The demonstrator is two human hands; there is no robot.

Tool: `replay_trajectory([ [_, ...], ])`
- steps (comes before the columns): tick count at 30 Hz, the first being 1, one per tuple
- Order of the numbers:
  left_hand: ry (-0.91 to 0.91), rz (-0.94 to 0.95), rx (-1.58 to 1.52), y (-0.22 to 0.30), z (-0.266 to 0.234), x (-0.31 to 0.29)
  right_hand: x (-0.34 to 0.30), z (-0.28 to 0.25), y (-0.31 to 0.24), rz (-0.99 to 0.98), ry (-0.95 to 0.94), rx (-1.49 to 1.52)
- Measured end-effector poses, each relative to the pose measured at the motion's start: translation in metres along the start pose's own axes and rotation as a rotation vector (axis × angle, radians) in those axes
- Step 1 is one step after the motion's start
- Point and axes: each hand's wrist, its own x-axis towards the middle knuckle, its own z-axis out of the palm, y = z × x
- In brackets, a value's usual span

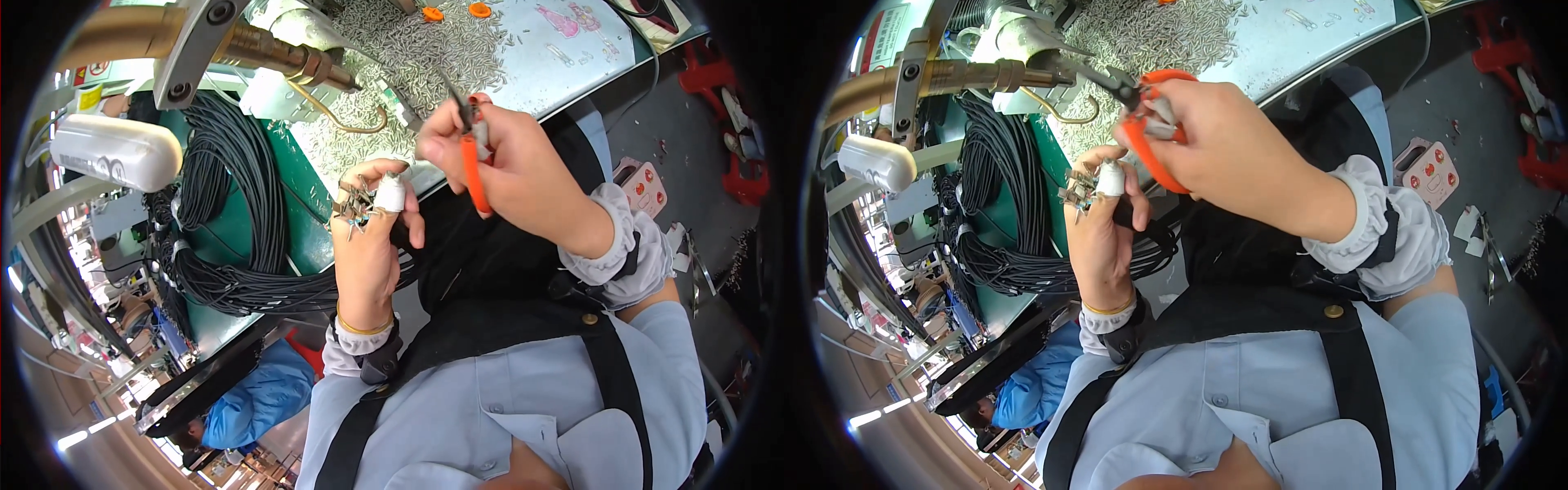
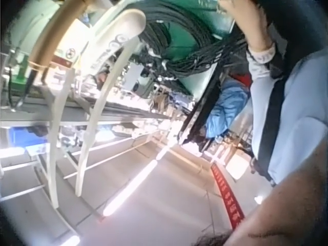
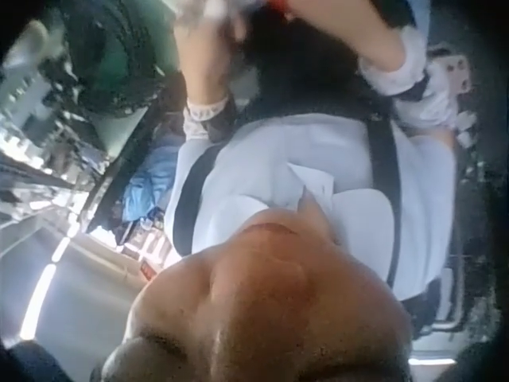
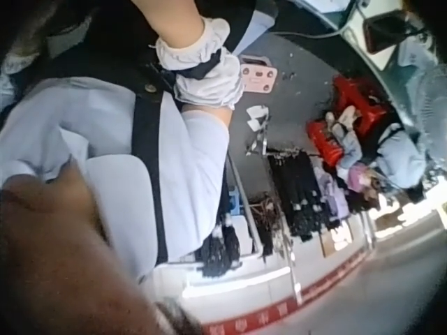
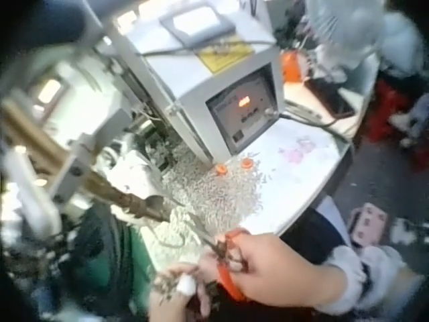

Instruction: The person cuts a zip tie from a bundle of cables using shears, then picks up a group of cables and trims the ends of the individual wires.

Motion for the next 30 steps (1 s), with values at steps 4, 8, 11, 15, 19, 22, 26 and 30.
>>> replay_trajectory([
  [4, 0.005, -0.059, -0.011, 0.0, 0.005, -0.004, -0.015, -0.013, -0.001, 0.27, -0.035, 0.257],
  [8, -0.03, -0.075, -0.079, -0.001, -0.001, -0.011, -0.031, -0.042, 0.015, 0.294, -0.013, 0.218],
  [11, -0.118, -0.125, -0.266, 0.004, -0.01, -0.013, -0.044, -0.069, 0.032, 0.371, -0.137, 0.064],
  [15, -0.057, -0.117, -0.225, 0.002, 0.0, -0.018, -0.059, -0.064, 0.081, 0.007, -0.545, -0.599],
  [19, -0.046, -0.073, 0.079, -0.004, -0.005, -0.027, -0.059, -0.052, 0.118, 0.095, -0.521, -0.706],
  [22, -0.064, -0.052, 0.12, -0.008, -0.008, -0.034, -0.054, -0.046, 0.149, 0.074, -0.711, -0.622],
  [26, -0.028, -0.042, -0.037, -0.011, -0.01, -0.044, -0.039, -0.036, 0.174, -0.003, -0.801, -0.445],
  [30, 0.005, -0.049, -0.09, -0.012, -0.012, -0.048, -0.041, -0.027, 0.178, -0.079, -0.918, -0.548],
])
